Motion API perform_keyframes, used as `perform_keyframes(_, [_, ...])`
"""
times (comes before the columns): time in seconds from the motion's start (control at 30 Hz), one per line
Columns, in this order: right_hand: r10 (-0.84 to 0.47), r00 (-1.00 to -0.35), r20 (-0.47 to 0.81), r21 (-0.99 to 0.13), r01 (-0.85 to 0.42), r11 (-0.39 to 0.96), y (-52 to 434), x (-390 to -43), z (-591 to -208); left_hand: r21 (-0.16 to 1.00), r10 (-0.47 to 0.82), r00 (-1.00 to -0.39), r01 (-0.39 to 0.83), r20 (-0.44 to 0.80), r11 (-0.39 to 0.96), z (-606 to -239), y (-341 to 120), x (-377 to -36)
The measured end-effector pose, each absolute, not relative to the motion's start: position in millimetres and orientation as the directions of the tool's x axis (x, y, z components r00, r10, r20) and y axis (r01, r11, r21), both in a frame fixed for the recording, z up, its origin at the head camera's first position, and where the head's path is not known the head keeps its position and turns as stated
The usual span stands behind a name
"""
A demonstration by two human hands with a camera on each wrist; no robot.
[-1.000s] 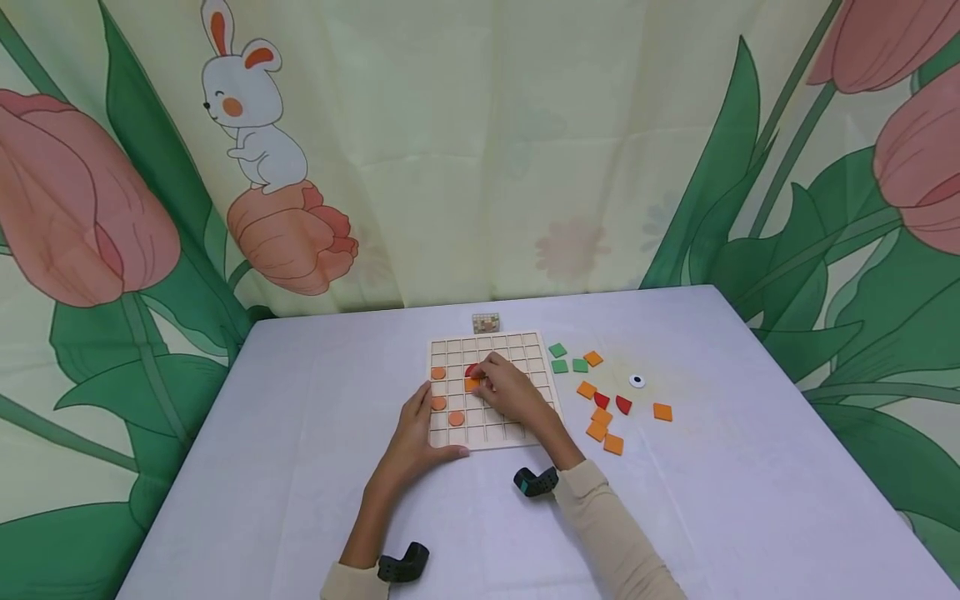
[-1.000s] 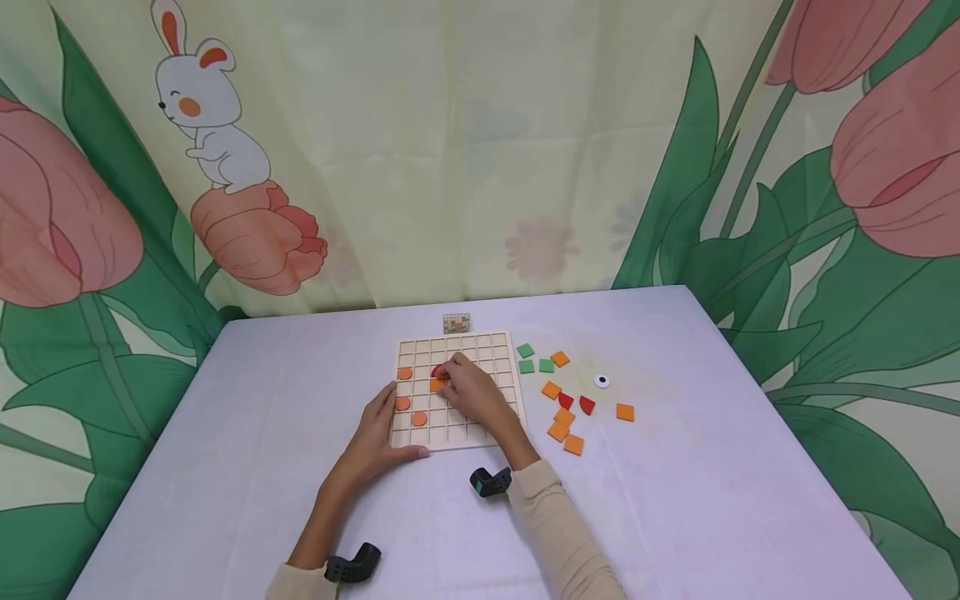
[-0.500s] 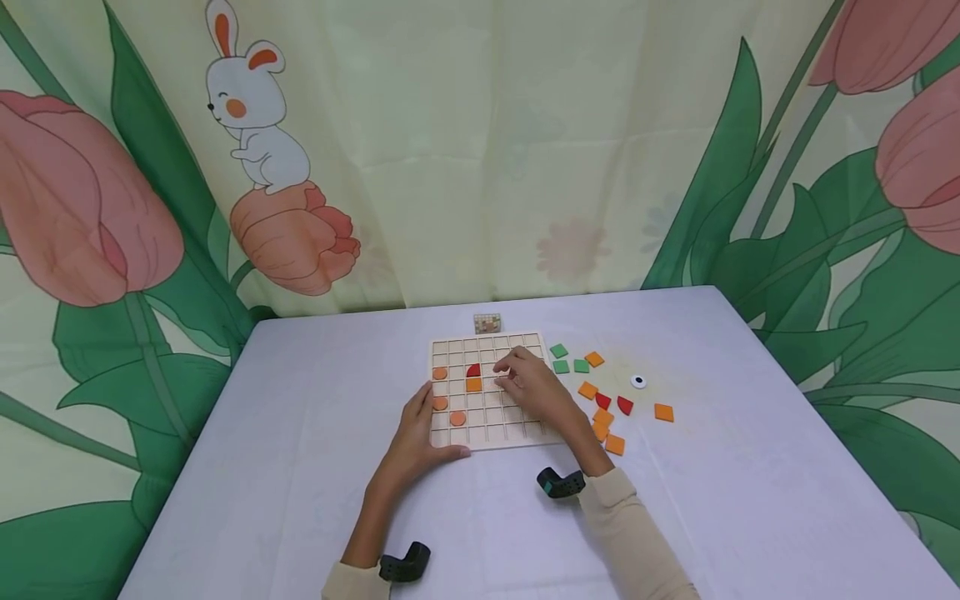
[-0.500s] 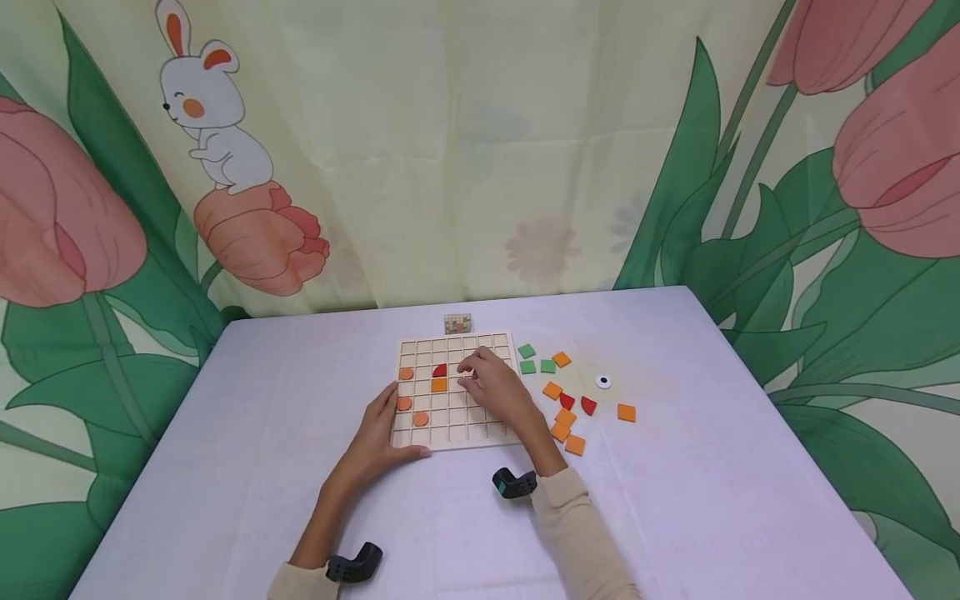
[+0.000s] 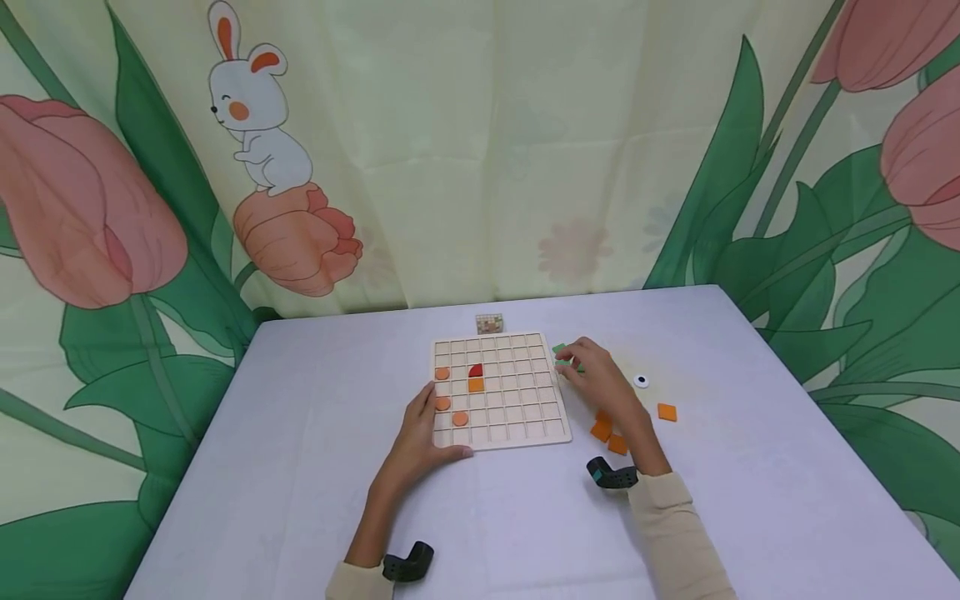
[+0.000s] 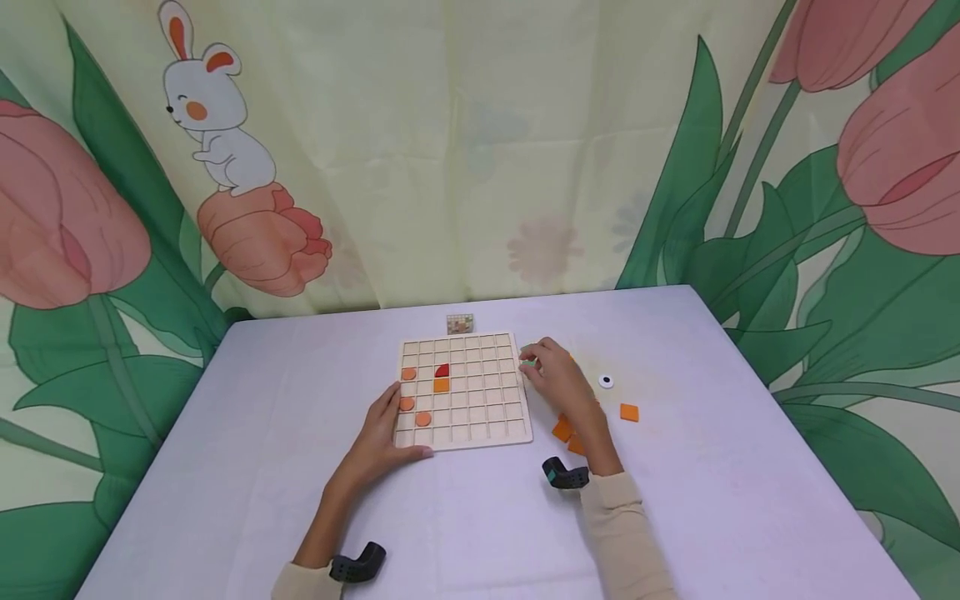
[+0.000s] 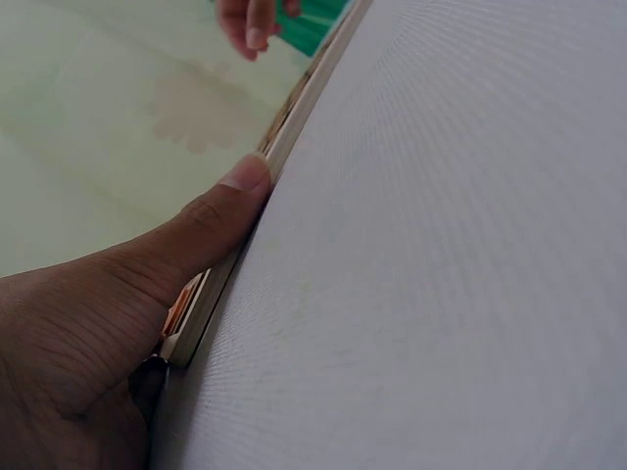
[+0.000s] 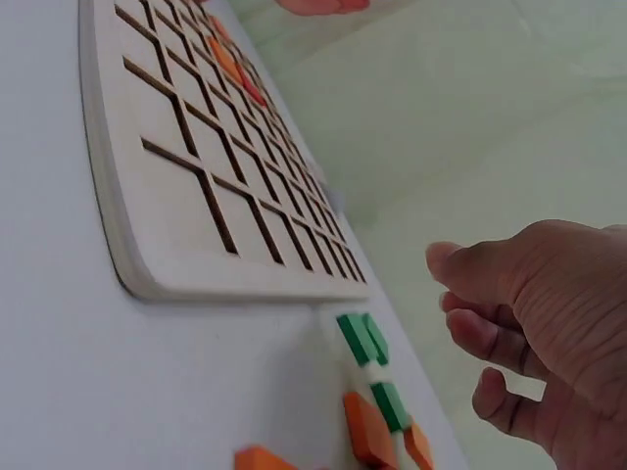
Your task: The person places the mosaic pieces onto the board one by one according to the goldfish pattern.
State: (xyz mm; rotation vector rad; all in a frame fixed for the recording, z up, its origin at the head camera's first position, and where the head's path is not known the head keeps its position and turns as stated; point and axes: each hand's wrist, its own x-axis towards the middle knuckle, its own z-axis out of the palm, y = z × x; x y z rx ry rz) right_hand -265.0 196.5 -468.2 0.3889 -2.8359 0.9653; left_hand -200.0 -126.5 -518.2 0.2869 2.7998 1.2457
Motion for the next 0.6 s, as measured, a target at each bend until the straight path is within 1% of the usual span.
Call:
perform_keyframes(0.2, [-0.077, -0.994, 0.083, -0.564, -0.11, 0.819, 236.7, -263.8, -468.4, 0.74, 0.198, -0.98, 0.147, 0.019, 0.657, -518.5, -126.2, -199.3])
perform_keyframes(0.33, [-0.015, -1.0, 0.01, -0.561, -0.018, 0.827, 260.5, -258.8, -469.3, 0.74, 0.193, -0.981, 0.144, 0.02, 0.657, -518.5, -126.1, -198.8])
perform_keyframes(0.47, [0.012, -0.999, -0.037, -0.561, 0.031, 0.827, 279.8, -252.4, -472.3, 0.735, 0.192, -0.981, 0.149, 0.025, 0.661, -518.3, -125.8, -199.9])
perform_keyframes(0.6, [0.014, -0.998, -0.062, -0.541, 0.046, 0.84, 292.4, -247.9, -476.6, 0.738, 0.185, -0.982, 0.147, 0.03, 0.658, -518.0, -125.5, -200.4])
